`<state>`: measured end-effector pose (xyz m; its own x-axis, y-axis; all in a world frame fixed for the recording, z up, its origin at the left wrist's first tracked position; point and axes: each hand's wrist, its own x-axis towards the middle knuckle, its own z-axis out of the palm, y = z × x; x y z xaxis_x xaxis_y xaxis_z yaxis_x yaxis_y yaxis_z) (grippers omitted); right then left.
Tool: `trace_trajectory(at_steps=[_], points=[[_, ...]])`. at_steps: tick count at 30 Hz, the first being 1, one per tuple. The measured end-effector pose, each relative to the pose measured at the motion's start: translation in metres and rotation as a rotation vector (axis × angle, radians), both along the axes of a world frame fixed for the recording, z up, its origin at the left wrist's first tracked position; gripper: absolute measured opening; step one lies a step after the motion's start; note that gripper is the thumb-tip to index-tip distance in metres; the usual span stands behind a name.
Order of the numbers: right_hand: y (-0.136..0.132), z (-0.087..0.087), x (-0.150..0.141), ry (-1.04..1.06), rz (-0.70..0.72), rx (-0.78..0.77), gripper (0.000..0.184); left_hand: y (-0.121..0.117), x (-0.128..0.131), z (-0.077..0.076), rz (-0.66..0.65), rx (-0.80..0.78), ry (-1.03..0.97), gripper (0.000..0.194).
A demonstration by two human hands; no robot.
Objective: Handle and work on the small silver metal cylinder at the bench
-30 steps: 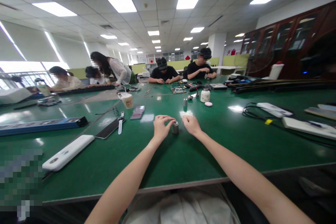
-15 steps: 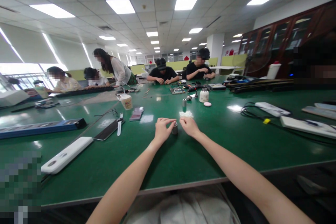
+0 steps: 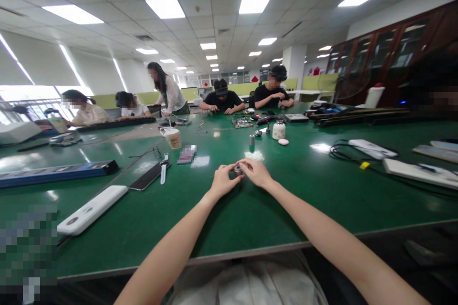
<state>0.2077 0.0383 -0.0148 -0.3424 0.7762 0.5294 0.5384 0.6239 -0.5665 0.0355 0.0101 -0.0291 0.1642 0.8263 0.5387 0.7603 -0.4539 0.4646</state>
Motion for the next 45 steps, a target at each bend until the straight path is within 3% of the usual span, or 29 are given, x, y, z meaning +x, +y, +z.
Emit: trace_trajectory(at_steps=[6,14,19,25,35,45], points=[[0.001,-0.001,0.0,-0.005,0.035,0.012,0.033,0.002,-0.001,-0.001,0.028,-0.038,0.028,0.051],[0.005,0.0,0.001,0.068,-0.062,0.015,0.046,-0.001,-0.001,0.003,0.047,-0.025,0.031,0.047],[0.003,0.001,-0.001,0.143,-0.079,-0.015,0.036,0.002,-0.001,0.0,0.056,-0.027,0.042,0.048],[-0.002,0.002,-0.003,0.061,-0.043,-0.033,0.028,0.003,-0.002,-0.002,0.05,-0.017,0.049,0.048],[0.015,0.001,0.007,0.168,-0.099,0.011,0.04,0.0,-0.002,0.001,0.041,-0.027,0.037,0.047],[0.036,-0.014,0.034,-0.228,-0.225,-0.211,0.025,-0.003,0.0,0.005,0.04,-0.053,0.031,0.046]])
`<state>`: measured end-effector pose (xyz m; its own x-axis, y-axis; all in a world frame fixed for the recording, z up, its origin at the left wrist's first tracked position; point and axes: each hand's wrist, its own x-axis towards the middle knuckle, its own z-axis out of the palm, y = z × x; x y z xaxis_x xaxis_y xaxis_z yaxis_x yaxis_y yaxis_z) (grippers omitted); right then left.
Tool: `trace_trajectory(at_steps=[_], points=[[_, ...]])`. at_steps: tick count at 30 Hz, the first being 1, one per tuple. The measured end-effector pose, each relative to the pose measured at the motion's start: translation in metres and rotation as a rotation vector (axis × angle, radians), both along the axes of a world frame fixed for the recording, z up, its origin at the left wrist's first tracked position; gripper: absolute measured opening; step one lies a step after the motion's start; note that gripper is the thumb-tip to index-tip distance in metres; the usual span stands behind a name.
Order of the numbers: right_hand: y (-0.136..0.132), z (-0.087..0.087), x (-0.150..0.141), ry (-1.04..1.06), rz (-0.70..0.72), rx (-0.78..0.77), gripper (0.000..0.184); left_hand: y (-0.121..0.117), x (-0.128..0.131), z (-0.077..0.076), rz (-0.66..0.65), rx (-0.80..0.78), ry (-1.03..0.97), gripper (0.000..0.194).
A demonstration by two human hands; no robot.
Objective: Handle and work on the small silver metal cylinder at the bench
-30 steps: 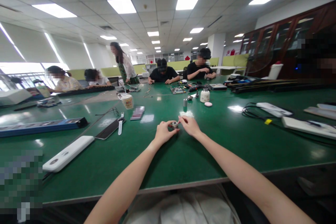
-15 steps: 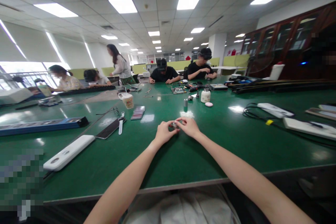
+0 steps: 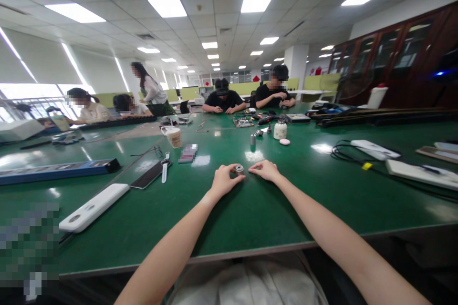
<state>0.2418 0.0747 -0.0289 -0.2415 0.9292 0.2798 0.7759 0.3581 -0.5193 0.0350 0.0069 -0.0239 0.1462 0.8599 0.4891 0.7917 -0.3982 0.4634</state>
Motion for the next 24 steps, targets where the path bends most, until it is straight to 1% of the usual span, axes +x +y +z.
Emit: trace_trajectory(at_steps=[5,9,11,14,18,21,24], points=[[-0.004,0.004,-0.002,-0.046,-0.023,-0.015,0.029,0.0,0.0,0.0,-0.006,-0.002,0.013,0.046],[-0.008,0.006,-0.003,-0.087,-0.001,-0.024,0.025,0.002,-0.001,-0.002,-0.008,0.004,0.018,0.046],[-0.009,0.008,-0.004,-0.07,-0.004,0.017,0.025,0.003,-0.001,-0.003,-0.016,0.014,0.016,0.047],[-0.013,0.013,-0.008,0.045,-0.006,0.125,0.028,0.004,-0.002,-0.005,-0.025,0.026,0.016,0.046],[-0.022,0.019,-0.019,0.204,0.066,0.261,0.03,0.005,-0.003,-0.005,-0.028,0.028,0.024,0.047],[-0.027,0.02,-0.029,0.224,0.136,0.296,0.027,0.004,-0.002,-0.004,-0.014,0.025,0.026,0.049],[-0.029,0.02,-0.034,0.204,0.159,0.31,0.024,0.005,-0.002,-0.004,-0.007,0.024,0.029,0.049]])
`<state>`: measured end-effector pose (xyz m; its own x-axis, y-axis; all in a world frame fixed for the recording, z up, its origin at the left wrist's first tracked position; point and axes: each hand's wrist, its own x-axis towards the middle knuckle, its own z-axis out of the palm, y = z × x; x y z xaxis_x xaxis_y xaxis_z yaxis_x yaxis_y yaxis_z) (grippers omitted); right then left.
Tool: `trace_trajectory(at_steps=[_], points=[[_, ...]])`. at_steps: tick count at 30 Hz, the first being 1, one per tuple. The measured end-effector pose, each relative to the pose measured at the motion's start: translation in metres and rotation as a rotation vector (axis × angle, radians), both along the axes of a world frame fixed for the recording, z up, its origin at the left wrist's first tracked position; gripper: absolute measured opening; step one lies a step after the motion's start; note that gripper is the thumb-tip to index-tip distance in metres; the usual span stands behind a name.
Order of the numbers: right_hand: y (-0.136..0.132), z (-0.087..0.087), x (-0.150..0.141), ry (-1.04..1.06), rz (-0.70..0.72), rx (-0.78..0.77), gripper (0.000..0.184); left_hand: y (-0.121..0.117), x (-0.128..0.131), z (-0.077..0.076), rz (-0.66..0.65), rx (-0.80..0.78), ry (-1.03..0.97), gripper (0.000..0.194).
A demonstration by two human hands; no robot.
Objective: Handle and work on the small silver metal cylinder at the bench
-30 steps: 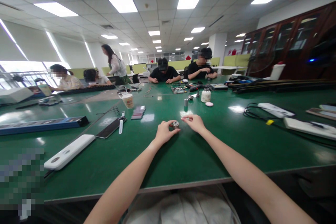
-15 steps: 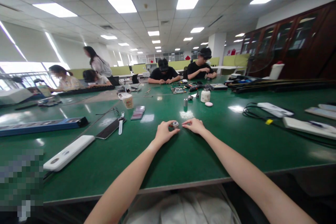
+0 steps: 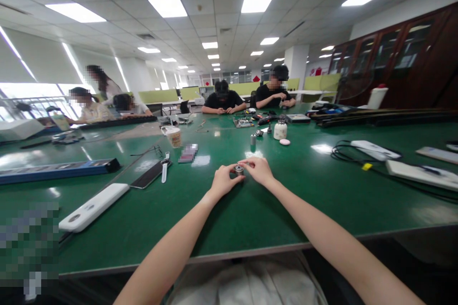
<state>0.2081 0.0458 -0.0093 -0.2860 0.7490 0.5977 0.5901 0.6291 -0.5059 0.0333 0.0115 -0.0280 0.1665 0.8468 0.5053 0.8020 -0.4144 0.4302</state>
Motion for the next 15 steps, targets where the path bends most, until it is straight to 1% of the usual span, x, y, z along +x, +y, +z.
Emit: trace_trajectory(at_steps=[9,15], points=[[-0.0001,-0.0009,-0.0013,0.0,0.037,-0.019,0.026,0.0012,-0.0003,-0.0025,0.0,0.012,0.003,0.052],[-0.0051,-0.0003,-0.004,-0.037,0.038,-0.001,0.028,0.0,0.0003,-0.001,-0.001,0.005,-0.002,0.048]])
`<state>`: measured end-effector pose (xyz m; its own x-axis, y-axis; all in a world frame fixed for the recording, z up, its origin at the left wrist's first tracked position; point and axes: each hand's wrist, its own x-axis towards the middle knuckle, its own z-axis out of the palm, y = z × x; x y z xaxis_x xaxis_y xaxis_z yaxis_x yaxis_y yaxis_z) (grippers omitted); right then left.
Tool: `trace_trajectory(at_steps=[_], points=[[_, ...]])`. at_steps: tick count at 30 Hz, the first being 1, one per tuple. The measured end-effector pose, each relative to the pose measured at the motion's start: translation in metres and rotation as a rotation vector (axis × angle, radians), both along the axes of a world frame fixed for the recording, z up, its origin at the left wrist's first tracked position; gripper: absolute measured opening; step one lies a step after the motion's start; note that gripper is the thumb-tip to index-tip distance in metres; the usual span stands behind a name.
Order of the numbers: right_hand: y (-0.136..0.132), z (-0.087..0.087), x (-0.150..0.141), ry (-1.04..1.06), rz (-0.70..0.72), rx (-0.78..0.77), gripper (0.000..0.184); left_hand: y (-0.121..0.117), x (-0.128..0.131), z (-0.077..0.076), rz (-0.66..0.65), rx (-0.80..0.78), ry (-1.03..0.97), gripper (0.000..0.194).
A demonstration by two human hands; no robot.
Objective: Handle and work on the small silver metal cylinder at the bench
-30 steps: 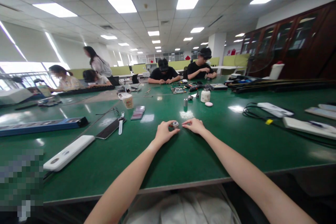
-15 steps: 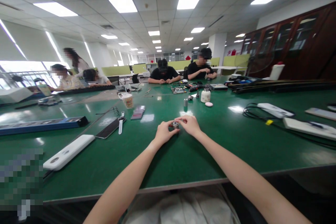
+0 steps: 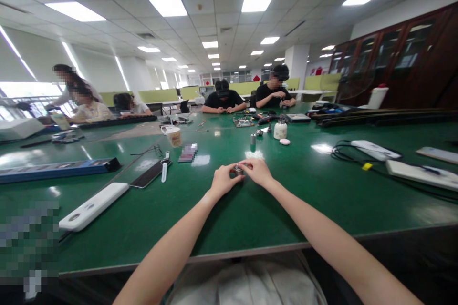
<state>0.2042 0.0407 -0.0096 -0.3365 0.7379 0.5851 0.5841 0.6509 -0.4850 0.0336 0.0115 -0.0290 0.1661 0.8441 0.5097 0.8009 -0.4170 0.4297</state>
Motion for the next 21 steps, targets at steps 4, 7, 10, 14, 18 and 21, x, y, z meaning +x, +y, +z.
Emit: trace_trajectory(at_steps=[4,7,10,14,18,21], points=[[-0.003,0.005,0.003,-0.005,-0.104,-0.003,0.044,-0.003,0.001,0.003,0.004,-0.015,-0.01,0.047],[-0.005,0.009,0.006,0.032,-0.166,-0.028,0.056,-0.005,0.002,0.004,-0.001,-0.014,-0.02,0.045],[-0.006,0.01,0.008,0.062,-0.181,-0.04,0.059,-0.005,0.002,0.003,0.0,0.022,-0.029,0.051],[-0.006,0.009,0.008,0.053,-0.189,-0.013,0.056,-0.008,0.006,0.007,-0.003,0.119,-0.053,0.046],[-0.008,0.008,0.007,0.03,-0.208,0.037,0.045,-0.011,0.008,0.014,0.036,0.18,-0.09,0.025],[-0.009,0.009,0.006,0.05,-0.204,0.03,0.04,-0.011,0.008,0.015,0.058,0.221,-0.102,0.021]])
